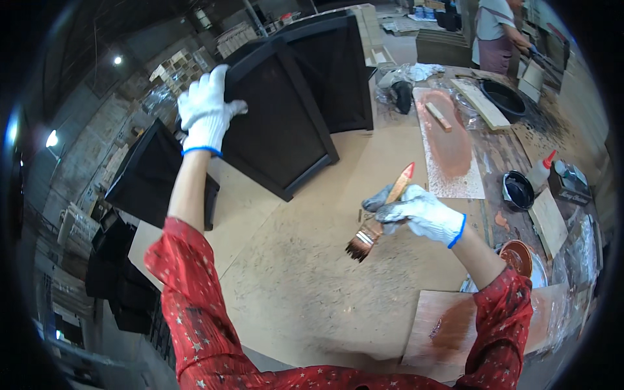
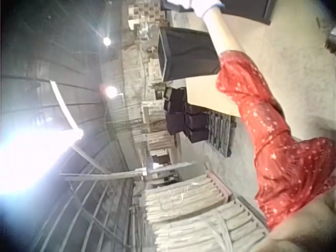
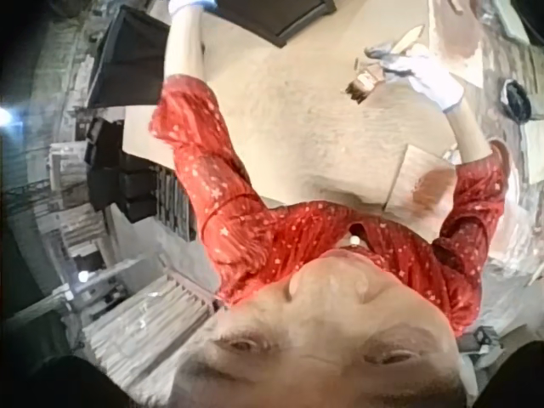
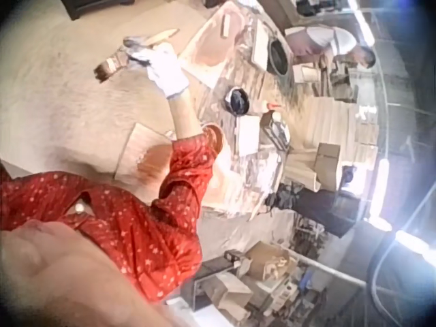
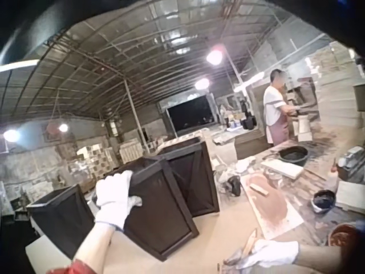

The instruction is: Staining a black wooden cabinet piece using a paintbrush in a workshop.

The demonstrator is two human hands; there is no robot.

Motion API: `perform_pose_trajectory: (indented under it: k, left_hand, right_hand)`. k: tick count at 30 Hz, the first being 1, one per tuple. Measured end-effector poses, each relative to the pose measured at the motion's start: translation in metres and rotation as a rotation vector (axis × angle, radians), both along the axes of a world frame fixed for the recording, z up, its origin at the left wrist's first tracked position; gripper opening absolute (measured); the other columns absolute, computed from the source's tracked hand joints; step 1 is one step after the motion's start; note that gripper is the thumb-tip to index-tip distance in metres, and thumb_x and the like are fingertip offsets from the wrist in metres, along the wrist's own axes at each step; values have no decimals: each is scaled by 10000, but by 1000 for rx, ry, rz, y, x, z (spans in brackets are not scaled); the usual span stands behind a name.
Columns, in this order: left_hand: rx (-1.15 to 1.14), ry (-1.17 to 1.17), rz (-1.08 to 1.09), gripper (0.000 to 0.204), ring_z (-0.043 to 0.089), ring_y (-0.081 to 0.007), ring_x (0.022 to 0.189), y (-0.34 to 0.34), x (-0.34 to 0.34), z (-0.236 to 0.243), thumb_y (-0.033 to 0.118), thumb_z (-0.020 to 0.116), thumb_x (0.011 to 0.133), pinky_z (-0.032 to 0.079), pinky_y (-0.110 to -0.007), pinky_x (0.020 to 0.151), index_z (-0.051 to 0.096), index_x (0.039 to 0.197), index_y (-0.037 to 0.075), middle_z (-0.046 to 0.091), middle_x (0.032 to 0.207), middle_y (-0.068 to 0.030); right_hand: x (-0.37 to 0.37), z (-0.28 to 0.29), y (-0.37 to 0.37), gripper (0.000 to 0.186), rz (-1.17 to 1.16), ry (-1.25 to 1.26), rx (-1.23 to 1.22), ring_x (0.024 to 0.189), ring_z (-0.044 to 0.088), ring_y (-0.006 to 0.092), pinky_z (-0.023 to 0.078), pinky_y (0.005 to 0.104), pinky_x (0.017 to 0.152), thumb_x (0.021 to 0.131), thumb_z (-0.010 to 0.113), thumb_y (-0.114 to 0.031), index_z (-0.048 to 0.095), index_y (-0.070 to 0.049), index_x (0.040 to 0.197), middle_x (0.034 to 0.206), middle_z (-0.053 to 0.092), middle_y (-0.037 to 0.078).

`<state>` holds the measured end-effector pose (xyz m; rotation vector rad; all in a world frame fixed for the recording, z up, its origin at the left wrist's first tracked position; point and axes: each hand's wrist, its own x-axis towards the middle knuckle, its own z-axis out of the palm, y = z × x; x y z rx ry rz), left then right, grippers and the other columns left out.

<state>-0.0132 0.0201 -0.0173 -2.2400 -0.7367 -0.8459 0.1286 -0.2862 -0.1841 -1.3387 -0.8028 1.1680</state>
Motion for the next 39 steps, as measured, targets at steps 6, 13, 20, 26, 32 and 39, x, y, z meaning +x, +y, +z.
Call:
perform_pose_trajectory:
  k: [6, 13, 20, 26, 32, 39]
  left_hand:
    - [-70, 260, 90, 738, 540, -299, 1054, 38, -15, 45, 428, 749, 643, 414, -420, 894, 446, 1269, 181, 599, 1080, -109]
    - [-131, 191, -118, 721, 555, -308, 1039, 37, -35, 27, 360, 757, 649, 443, -407, 875, 445, 1272, 177, 592, 1108, -127]
    - [-518, 141, -35, 618, 613, -287, 944, 6, -46, 28, 306, 744, 654, 469, -378, 808, 517, 1209, 156, 643, 991, -105]
    - [-417, 64, -53, 596, 595, -324, 971, 9, -57, 16, 304, 759, 643, 462, -394, 823, 539, 1166, 123, 631, 1030, -124]
    - [-517, 90, -17, 576, 601, -310, 958, 14, -49, 25, 265, 771, 640, 465, -384, 812, 550, 1151, 113, 635, 1022, -122]
    - [-312, 105, -42, 527, 600, -312, 945, 63, -36, 17, 242, 771, 638, 469, -391, 807, 574, 1112, 123, 636, 1003, -110]
  right_hand:
    - [6, -11, -4, 323, -27, 2, 79, 745, 595, 118, 474, 233, 663, 800, 641, -101, 599, 42, 1087, 949, 648, 95]
    - [16, -10, -10, 259, -126, 103, 126, 768, 605, 164, 486, 257, 655, 770, 627, -29, 592, 60, 1011, 1045, 627, 161]
    - [-3, -13, 49, 260, 7, -24, 90, 631, 565, 101, 444, 221, 569, 772, 676, -155, 626, 25, 952, 834, 641, 97]
    - [-51, -49, 175, 229, 161, 242, 208, 584, 553, 110, 446, 227, 525, 815, 625, -143, 616, 18, 978, 763, 615, 65]
    - [-79, -56, 218, 304, 43, 352, 279, 824, 600, 151, 495, 280, 662, 829, 597, -144, 585, 15, 1088, 959, 620, 90]
    - [-80, -64, 290, 301, -48, 488, 391, 805, 606, 171, 514, 308, 662, 850, 561, -103, 556, 6, 1131, 969, 619, 94]
